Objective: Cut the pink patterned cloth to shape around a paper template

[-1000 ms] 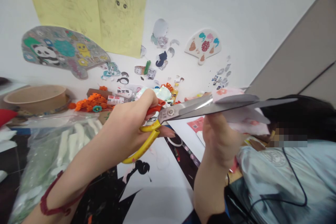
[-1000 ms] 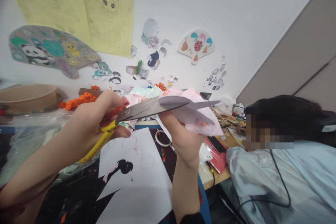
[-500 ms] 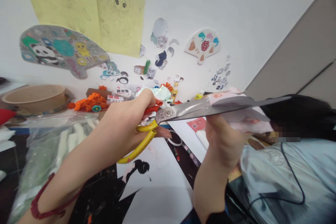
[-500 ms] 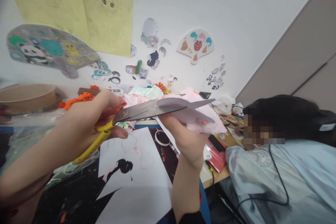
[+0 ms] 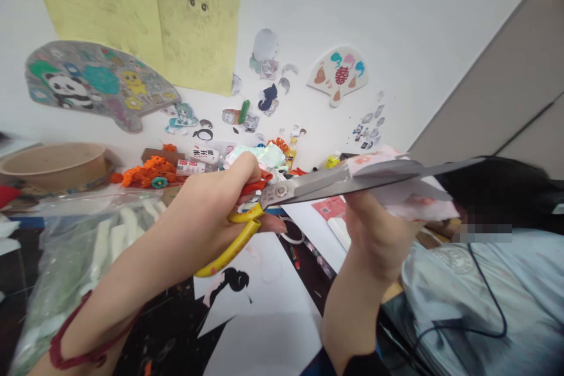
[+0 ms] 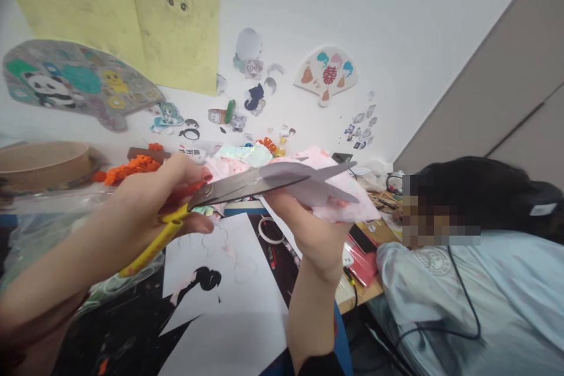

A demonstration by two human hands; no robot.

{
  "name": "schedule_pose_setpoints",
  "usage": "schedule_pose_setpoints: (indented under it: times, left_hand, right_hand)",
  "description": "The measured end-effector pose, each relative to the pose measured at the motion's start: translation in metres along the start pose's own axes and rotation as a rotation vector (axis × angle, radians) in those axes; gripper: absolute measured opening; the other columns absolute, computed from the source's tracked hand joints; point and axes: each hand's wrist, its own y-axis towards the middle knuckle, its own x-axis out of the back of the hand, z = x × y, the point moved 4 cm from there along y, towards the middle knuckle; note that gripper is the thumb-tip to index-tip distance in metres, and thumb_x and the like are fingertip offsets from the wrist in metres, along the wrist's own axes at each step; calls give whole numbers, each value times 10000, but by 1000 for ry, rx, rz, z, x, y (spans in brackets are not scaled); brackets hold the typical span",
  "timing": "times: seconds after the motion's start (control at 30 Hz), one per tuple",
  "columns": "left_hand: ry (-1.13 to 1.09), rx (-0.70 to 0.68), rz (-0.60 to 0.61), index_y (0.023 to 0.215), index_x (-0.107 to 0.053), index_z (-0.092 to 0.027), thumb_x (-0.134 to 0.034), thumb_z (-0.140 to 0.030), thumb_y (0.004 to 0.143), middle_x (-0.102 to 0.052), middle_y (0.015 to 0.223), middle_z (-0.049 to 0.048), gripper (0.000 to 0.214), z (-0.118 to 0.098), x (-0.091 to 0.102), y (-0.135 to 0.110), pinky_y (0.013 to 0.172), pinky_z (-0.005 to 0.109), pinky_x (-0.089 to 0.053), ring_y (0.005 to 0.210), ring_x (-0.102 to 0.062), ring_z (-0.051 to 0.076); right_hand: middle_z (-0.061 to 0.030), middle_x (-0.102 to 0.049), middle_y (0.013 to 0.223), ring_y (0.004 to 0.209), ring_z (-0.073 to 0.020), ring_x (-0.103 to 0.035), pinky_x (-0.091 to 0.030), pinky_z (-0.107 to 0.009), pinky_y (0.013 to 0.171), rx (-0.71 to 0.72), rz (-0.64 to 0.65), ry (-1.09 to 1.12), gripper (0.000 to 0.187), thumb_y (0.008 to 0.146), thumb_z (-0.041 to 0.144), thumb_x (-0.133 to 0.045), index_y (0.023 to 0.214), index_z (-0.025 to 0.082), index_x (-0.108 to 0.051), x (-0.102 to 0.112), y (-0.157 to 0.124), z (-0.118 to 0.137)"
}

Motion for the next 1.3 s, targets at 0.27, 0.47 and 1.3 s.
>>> schedule_pose_setpoints:
  times: [0.27,0.47,1.3]
  left_hand:
    - [64,28,16,974,-417,-235,-605,-517,940,-629,731,-18,341,-2,1,-2,577,284,-307,629,-545,172]
    - [49,14,-15,972,-435,-233,-627,-495,914,-646,730,-4,330,1,-1,-1,565,285,-306,617,-567,180]
    - [104,6,4,926,-398,-240,-575,-492,956,-451,632,-76,310,-9,3,0,545,257,-294,553,-394,131]
  right_hand:
    - [34,-760,817,767,-149,-758,-635,-260,787,-1,19,-57,96,828,195,-785,861,278,-750,0,1,5]
    - [75,-763,837,793,-116,-755,-626,-220,827,19,38,10,250,817,80,-769,891,319,-758,-1,0,5]
    - [74,-711,940,831,-127,-694,-613,-270,858,-27,-41,46,352,733,162,-877,997,348,-738,3,0,0]
